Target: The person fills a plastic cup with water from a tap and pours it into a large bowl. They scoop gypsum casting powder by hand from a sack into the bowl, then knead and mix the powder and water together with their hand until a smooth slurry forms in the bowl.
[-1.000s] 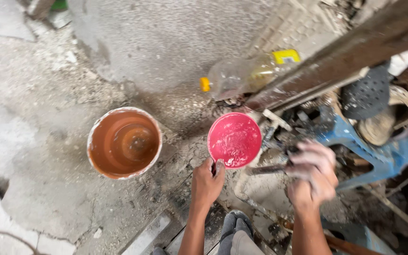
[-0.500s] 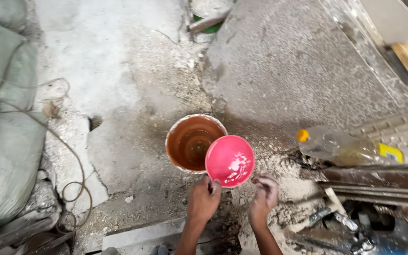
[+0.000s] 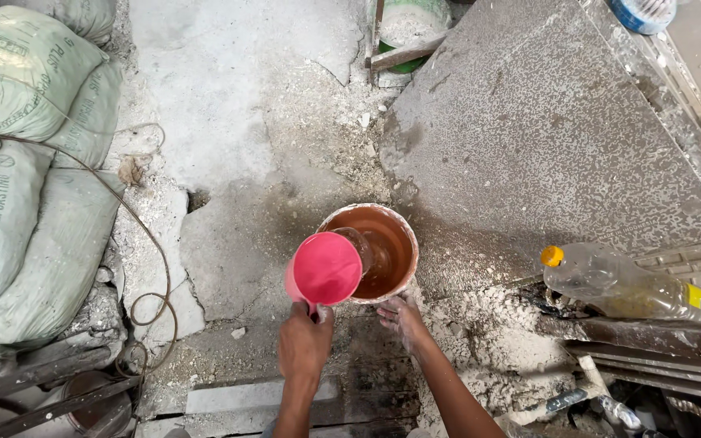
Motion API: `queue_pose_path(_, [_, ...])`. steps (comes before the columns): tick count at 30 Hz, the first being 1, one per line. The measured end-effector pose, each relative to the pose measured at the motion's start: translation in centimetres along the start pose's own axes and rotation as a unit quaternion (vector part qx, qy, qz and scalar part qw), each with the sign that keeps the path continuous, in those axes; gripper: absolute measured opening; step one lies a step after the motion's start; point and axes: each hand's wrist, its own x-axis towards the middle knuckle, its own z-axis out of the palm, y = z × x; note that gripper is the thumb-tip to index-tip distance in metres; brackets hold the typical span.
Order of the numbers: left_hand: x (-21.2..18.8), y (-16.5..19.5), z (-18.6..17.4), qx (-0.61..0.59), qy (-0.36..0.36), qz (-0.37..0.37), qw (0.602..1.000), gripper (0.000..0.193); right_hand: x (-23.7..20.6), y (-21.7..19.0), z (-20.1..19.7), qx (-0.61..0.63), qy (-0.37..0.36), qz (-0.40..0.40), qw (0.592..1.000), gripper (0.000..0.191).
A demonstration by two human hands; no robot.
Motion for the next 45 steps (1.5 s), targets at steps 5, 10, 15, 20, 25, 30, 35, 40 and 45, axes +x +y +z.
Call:
queue_pose_path(5, [0.3, 0.1, 1.1, 0.029, 0.009, -0.001, 1.0, 0.041, 0.6, 0.8, -2.0, 0.002, -0.022, -0.011, 1.0, 0.033])
queue_pose_path(10, [0.8, -0.1, 2.2, 0.068, 0.021, 0.003, 0.997, 0.037, 0.2, 0.8, -2.3, 0.053, -0.036, 0.003, 0.998, 0.049])
queue_pose_path(15, [1.0, 0.2, 3.4, 0.087, 0.028, 0.003, 0.996, 0.034, 0.0, 1.0, -3.3, 0.024, -0.039, 0.0, 0.999, 0.052])
queue_pose_path(20, [1.3, 0.3, 4.4, 0.112, 0.038, 0.035, 0.992, 0.031, -0.8, 1.6, -4.4, -0.019, -0.02, -0.007, 1.0, 0.048])
queue_pose_path(25, [1.2, -0.4, 5.3, 0.094, 0.031, 0.049, 0.994, 0.028, -2.0, 3.1, -5.6, -0.065, 0.029, -0.047, 0.996, 0.039])
queue_pose_path(30, [1.1, -0.7, 6.6, 0.082, 0.021, 0.081, 0.993, 0.024, -3.7, 3.7, -7.2, -0.051, 0.074, -0.114, 0.989, 0.033])
queue_pose_path(35, [1.3, -1.3, 9.0, 0.107, -0.008, 0.082, 0.991, 0.025, -8.9, 2.1, -8.4, -0.058, 0.071, -0.211, 0.973, 0.033])
queue_pose_path(40, [1.3, -2.4, 11.6, 0.104, 0.005, 0.093, 0.99, 0.025, -20.2, -0.5, -8.9, -0.285, 0.191, -0.235, 0.91, 0.037])
queue_pose_path(45, [-0.5, -1.1, 12.6, 0.086, 0.02, 0.15, 0.985, 0.024, -35.4, -2.2, -9.3, -0.269, 0.203, -0.544, 0.769, 0.024])
